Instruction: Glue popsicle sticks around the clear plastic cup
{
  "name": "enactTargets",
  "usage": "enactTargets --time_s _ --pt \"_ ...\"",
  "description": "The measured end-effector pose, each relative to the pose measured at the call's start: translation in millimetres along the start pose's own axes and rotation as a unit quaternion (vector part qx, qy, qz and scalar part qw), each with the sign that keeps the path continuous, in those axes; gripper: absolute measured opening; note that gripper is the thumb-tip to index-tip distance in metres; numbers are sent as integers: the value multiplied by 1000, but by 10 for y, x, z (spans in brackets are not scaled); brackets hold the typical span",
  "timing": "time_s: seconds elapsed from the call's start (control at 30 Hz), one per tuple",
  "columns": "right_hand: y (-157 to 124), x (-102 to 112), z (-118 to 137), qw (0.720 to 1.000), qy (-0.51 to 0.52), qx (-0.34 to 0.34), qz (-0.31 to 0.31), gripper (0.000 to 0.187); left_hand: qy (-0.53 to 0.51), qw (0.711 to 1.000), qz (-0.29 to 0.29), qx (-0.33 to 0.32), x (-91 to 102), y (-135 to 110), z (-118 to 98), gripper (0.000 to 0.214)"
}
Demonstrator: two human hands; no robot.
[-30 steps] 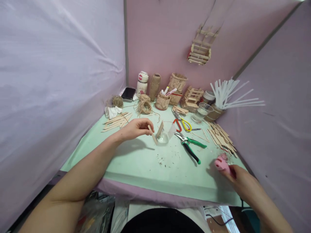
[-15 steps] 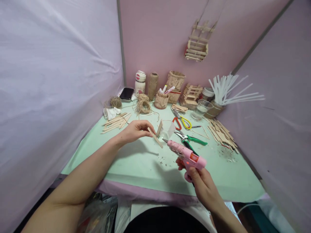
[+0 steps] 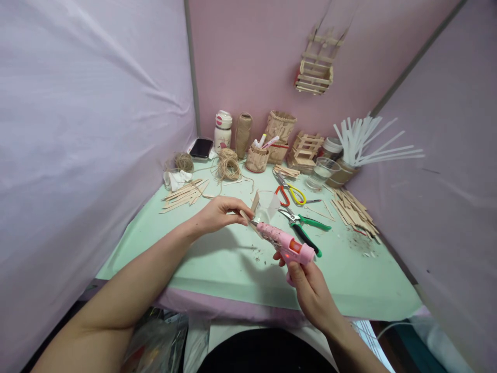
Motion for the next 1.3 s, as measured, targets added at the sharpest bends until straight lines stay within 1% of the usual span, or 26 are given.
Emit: enactTargets --time_s 0.3,0.43,0.73,1.0,1.3 --pt "-8 5 -60 1000 -2 -10 -4 48 3 1000 16 -14 -23 1 -12 16" --pt "-10 12 -71 1000 0 -11 -12 47 2 1000 13 -13 -24 1 -15 16" --pt "2 -3 -41 1000 -2 -6 1 47 1 1000 12 -7 -26 1 -29 16" --pt "-11 2 -86 1000 1 -12 -10 47 7 1000 8 -4 -20 -1 -12 17" --pt "-7 0 -69 1000 -4 -11 -12 46 8 1000 8 -1 -21 -3 -19 17"
Point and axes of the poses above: each hand's wrist, its own y-axis towards the middle knuckle, its own x-axis out of the back of the hand, z = x × y, the point moved 6 cm from there along y, towards the middle knuckle
